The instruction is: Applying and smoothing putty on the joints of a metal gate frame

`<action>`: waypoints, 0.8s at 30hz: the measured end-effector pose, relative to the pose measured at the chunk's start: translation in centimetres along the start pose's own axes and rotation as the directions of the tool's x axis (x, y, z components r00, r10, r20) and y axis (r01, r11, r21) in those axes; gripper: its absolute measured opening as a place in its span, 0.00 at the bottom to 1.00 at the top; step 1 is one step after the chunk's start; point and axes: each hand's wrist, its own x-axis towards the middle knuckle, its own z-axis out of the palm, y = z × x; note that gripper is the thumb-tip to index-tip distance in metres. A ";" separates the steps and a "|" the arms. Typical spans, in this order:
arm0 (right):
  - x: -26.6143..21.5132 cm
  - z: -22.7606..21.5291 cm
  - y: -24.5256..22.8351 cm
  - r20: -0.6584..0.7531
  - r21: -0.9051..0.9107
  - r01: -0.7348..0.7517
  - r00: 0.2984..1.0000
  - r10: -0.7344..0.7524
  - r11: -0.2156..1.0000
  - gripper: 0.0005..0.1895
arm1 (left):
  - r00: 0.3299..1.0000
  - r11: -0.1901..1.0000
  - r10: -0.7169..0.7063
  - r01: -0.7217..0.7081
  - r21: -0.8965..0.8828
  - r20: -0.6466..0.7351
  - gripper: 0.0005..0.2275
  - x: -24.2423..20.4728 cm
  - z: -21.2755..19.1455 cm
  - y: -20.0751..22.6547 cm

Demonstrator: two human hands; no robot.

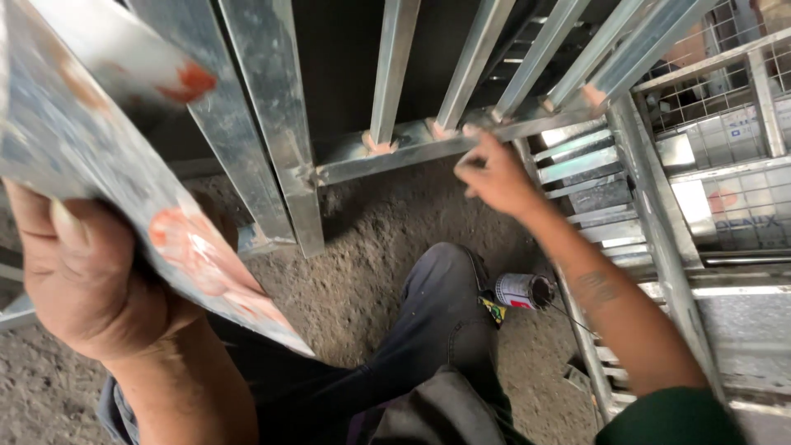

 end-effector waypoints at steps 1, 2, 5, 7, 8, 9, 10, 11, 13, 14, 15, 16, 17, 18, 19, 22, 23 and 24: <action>0.2 1.3 0.4 0.017 0.302 -0.077 0.997 0.076 0.950 0.37 | 0.951 0.977 -0.137 0.084 -0.194 -0.276 0.44 0.3 2.2 0.6; 1.6 3.4 2.2 0.017 0.311 -0.078 0.997 0.077 0.947 0.37 | 0.953 0.978 -0.137 0.087 -0.187 -0.271 0.44 0.7 2.7 0.8; 3.9 8.0 5.5 -0.182 0.628 0.155 0.982 -0.049 0.762 0.37 | 0.783 0.692 -0.181 -0.329 -0.642 -0.596 0.46 0.9 1.4 0.1; 3.7 8.4 4.4 -0.226 0.475 0.049 0.972 0.068 0.879 0.39 | 0.874 0.936 0.171 -0.288 0.202 0.455 0.19 0.4 -3.0 -1.5; 3.4 8.7 4.1 -0.224 0.477 0.046 0.972 0.071 0.878 0.39 | 0.874 0.936 0.167 -0.285 0.205 0.456 0.19 0.3 -2.5 -1.6; 3.2 9.0 3.8 -0.254 0.418 0.039 0.964 0.076 0.908 0.40 | 0.879 0.926 0.182 -0.304 0.225 0.441 0.19 0.2 -2.0 -1.7; 3.1 9.4 3.4 -0.286 0.359 0.035 0.955 0.075 0.933 0.42 | 0.881 0.912 0.201 -0.328 0.246 0.428 0.20 0.1 -1.6 -1.7; 3.2 9.5 2.9 -0.285 0.363 0.036 0.956 0.074 0.931 0.42 | 0.880 0.911 0.201 -0.329 0.249 0.430 0.20 -0.2 -1.9 -1.6; 3.3 9.9 1.8 -0.277 0.360 -0.011 0.954 0.118 0.933 0.45 | 0.948 0.979 0.028 -0.090 0.181 0.318 0.27 -0.6 -2.6 -1.5; 3.9 10.0 2.0 -0.274 0.363 -0.018 0.953 0.125 0.931 0.45 | 0.947 0.980 0.021 -0.083 0.183 0.319 0.27 -0.1 -1.9 -1.6; 4.5 10.0 2.2 -0.255 0.402 -0.057 0.951 0.172 0.914 0.47 | 0.931 0.946 0.099 -0.197 0.256 0.351 0.26 0.4 -1.3 -1.8; 5.1 10.0 2.4 -0.235 0.436 -0.096 0.948 0.216 0.895 0.50 | 0.906 0.896 0.174 -0.309 0.320 0.387 0.27 0.8 -0.7 -2.0; 5.1 9.2 2.4 -0.233 0.437 -0.102 0.947 0.222 0.893 0.50 | 0.907 0.897 0.167 -0.303 0.321 0.387 0.27 0.7 -0.7 -1.3; 5.2 8.3 2.2 -0.186 0.410 -0.160 0.949 0.254 0.898 0.48 | 0.907 0.972 -0.050 -0.053 0.231 0.419 0.23 0.6 -0.5 -0.5; 5.3 7.4 2.0 -0.140 0.379 -0.216 0.948 0.287 0.900 0.47 | 0.851 0.965 -0.262 0.224 0.137 0.455 0.28 0.5 -0.4 0.2; 3.8 7.1 0.9 -0.210 0.442 -0.205 0.923 0.323 0.873 0.49 | 0.878 0.963 -0.266 0.226 0.146 0.398 0.29 0.5 -1.1 0.2; 3.9 8.4 2.1 -0.211 0.442 -0.203 0.923 0.321 0.874 0.49 | 0.879 0.964 -0.264 0.224 0.145 0.398 0.29 0.4 -1.0 0.3; 3.9 10.0 3.2 -0.309 0.446 -0.032 0.933 0.188 0.894 0.46 | 0.881 0.964 -0.264 0.250 0.088 0.394 0.25 0.3 -1.0 0.5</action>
